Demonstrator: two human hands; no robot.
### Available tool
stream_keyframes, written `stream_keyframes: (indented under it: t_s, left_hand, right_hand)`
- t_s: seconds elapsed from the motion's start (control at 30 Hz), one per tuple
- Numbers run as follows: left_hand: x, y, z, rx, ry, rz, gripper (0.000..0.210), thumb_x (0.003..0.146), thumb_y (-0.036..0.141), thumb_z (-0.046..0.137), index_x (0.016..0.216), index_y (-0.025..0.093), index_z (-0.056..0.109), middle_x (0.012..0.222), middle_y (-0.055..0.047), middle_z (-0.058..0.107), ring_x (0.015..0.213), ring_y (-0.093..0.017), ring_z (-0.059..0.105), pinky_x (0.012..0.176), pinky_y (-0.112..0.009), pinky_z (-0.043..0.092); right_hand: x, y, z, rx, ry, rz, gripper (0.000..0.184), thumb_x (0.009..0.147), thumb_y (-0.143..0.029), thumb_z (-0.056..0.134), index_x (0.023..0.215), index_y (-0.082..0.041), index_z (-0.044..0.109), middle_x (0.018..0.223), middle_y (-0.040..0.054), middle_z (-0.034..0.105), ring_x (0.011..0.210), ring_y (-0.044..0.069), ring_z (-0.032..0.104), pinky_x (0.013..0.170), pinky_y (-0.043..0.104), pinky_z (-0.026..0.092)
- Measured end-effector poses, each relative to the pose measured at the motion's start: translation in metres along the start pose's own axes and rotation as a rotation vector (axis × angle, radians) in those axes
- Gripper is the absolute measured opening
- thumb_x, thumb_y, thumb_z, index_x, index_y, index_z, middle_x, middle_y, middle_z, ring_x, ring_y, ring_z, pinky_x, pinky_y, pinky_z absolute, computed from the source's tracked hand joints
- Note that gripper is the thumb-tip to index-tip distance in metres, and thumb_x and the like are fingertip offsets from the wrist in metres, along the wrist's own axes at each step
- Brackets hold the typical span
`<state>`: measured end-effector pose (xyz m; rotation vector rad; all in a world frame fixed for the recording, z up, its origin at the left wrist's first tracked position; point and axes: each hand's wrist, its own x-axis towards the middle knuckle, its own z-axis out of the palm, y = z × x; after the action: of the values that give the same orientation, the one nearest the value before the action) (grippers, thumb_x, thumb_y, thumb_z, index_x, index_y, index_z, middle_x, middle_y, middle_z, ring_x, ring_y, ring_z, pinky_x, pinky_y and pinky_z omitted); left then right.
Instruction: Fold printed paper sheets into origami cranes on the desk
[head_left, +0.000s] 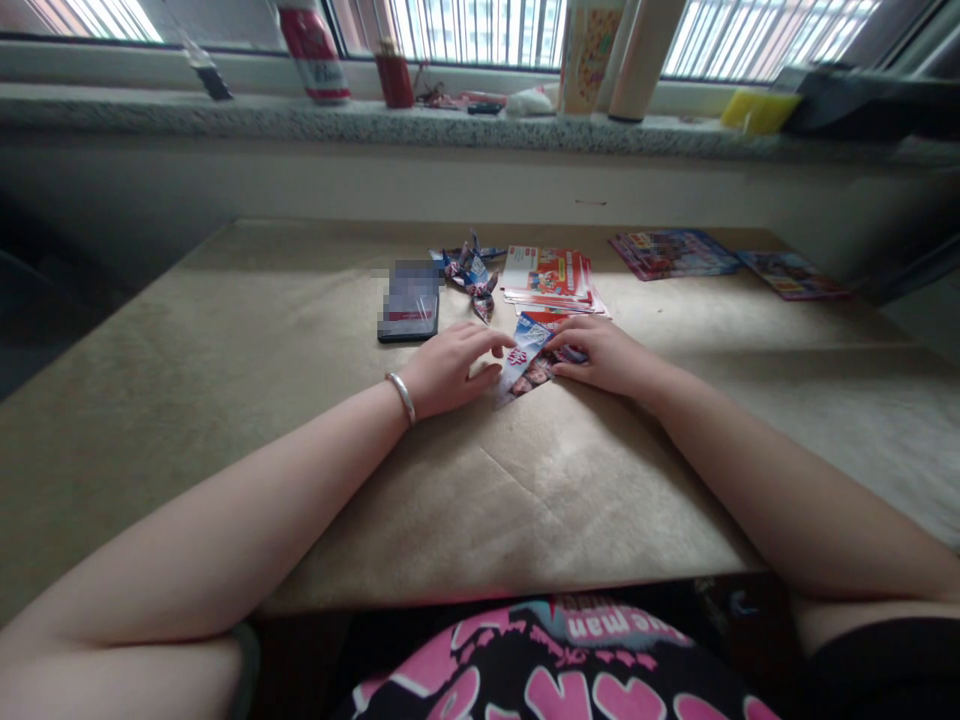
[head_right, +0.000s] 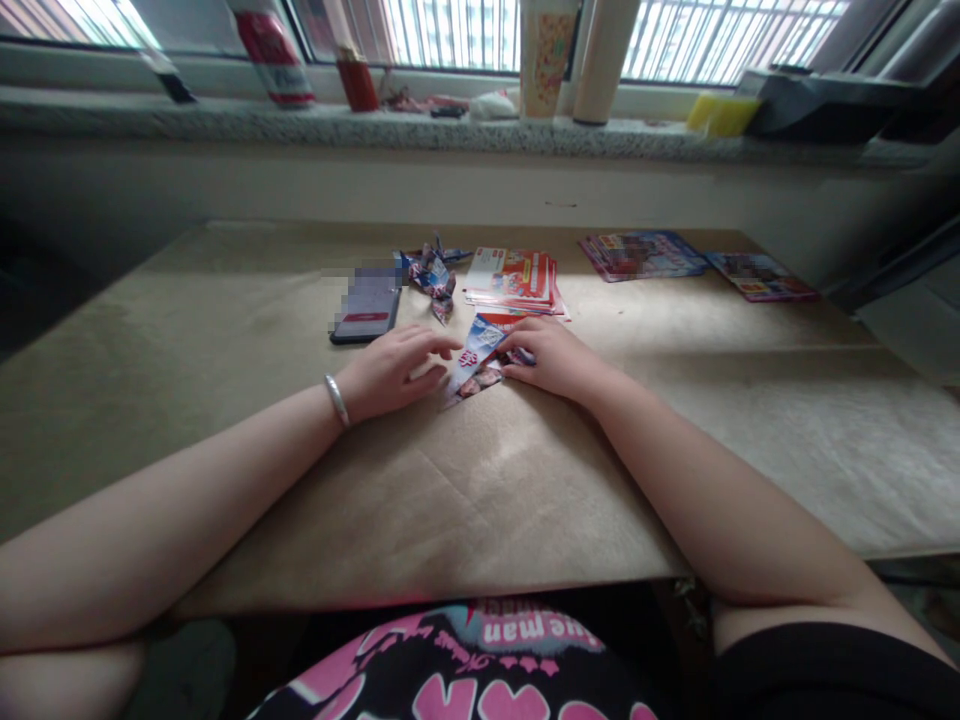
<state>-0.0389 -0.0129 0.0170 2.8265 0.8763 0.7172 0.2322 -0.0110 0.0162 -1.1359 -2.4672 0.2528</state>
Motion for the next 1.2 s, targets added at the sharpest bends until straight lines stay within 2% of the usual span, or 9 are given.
stream_keyframes:
  t_s: [0.17,0.27,0.4,0.5,0.63,0.8,0.97,1.1,1.2]
  left_hand:
    - [0.001,-0.005,0.001,0.124,-0.093,0.050,0.044,0.094,0.034,0.052,0.135,0.019,0.055,0.151,-0.012,0.044,0.141,-0.029,0.037,0.116,-0.050,0.033]
    - [0.000,-0.002,0.001,0.200,-0.138,0.034,0.046,0.094,0.037,0.053,0.139,0.023,0.054,0.157,-0.009,0.035,0.147,-0.032,0.026,0.120,-0.053,0.025]
    - [0.001,0.001,0.001,0.243,-0.204,0.022,0.041,0.097,0.040,0.049,0.135,0.029,0.057,0.149,-0.004,0.048,0.147,-0.033,0.027,0.120,-0.059,0.018]
    - [0.001,0.000,0.001,0.247,-0.209,0.022,0.039,0.098,0.041,0.047,0.133,0.028,0.059,0.145,-0.004,0.053,0.145,-0.033,0.031,0.120,-0.061,0.016]
    - [0.002,0.000,0.000,0.186,-0.239,0.052,0.042,0.097,0.041,0.047,0.134,0.023,0.058,0.145,-0.008,0.052,0.143,-0.029,0.036,0.118,-0.049,0.029]
    - [0.002,0.003,-0.003,0.176,-0.230,0.043,0.043,0.096,0.041,0.049,0.133,0.023,0.059,0.131,-0.010,0.060,0.119,-0.025,0.056,0.107,-0.042,0.042]
    - [0.002,0.004,-0.004,0.271,-0.209,0.073,0.040,0.098,0.042,0.045,0.129,0.025,0.064,0.115,-0.009,0.065,0.103,-0.022,0.061,0.098,-0.039,0.044]
    - [0.001,0.009,-0.003,0.371,-0.146,0.083,0.038,0.099,0.044,0.042,0.123,0.029,0.068,0.102,-0.007,0.068,0.088,-0.019,0.063,0.088,-0.036,0.044]
    - [0.000,0.015,-0.001,0.408,-0.112,0.077,0.036,0.098,0.043,0.044,0.118,0.028,0.069,0.098,-0.007,0.068,0.083,-0.018,0.063,0.083,-0.036,0.043]
  right_hand:
    - [0.002,-0.003,0.000,0.051,-0.010,-0.112,0.016,0.085,-0.029,0.066,0.097,-0.023,0.074,0.107,0.0065,0.074,0.104,0.023,0.066,0.099,0.044,0.046]
    - [0.001,-0.005,0.001,0.116,-0.027,-0.133,0.014,0.087,-0.028,0.064,0.096,-0.024,0.073,0.105,0.0044,0.075,0.101,0.020,0.067,0.097,0.039,0.048]
    - [0.001,-0.005,0.003,0.158,0.014,-0.088,0.016,0.085,-0.027,0.064,0.099,-0.026,0.073,0.108,0.0034,0.074,0.101,0.019,0.067,0.096,0.038,0.051]
    - [0.001,-0.004,0.006,0.058,0.075,-0.026,0.024,0.085,-0.032,0.066,0.106,-0.023,0.073,0.112,0.0076,0.073,0.108,0.023,0.065,0.101,0.043,0.049]
    - [0.001,-0.004,0.008,-0.038,0.015,-0.031,0.033,0.089,-0.035,0.060,0.117,-0.020,0.071,0.123,0.0116,0.068,0.117,0.027,0.060,0.106,0.047,0.044]
    - [0.001,-0.008,0.006,0.078,0.054,-0.011,0.024,0.088,-0.030,0.060,0.108,-0.023,0.072,0.118,0.0092,0.070,0.115,0.025,0.061,0.105,0.047,0.044]
    - [0.000,-0.013,-0.002,0.288,0.147,0.094,0.021,0.091,-0.034,0.054,0.093,-0.022,0.070,0.102,0.0061,0.074,0.098,0.021,0.066,0.092,0.038,0.050]
    - [-0.005,-0.011,-0.009,0.303,0.096,0.182,0.039,0.095,-0.042,0.046,0.074,-0.019,0.069,0.075,0.0036,0.071,0.073,0.017,0.064,0.072,0.030,0.049]
    - [-0.007,-0.008,-0.013,0.292,0.036,0.226,0.048,0.096,-0.045,0.041,0.067,-0.019,0.069,0.064,0.0028,0.068,0.062,0.014,0.061,0.064,0.028,0.046]
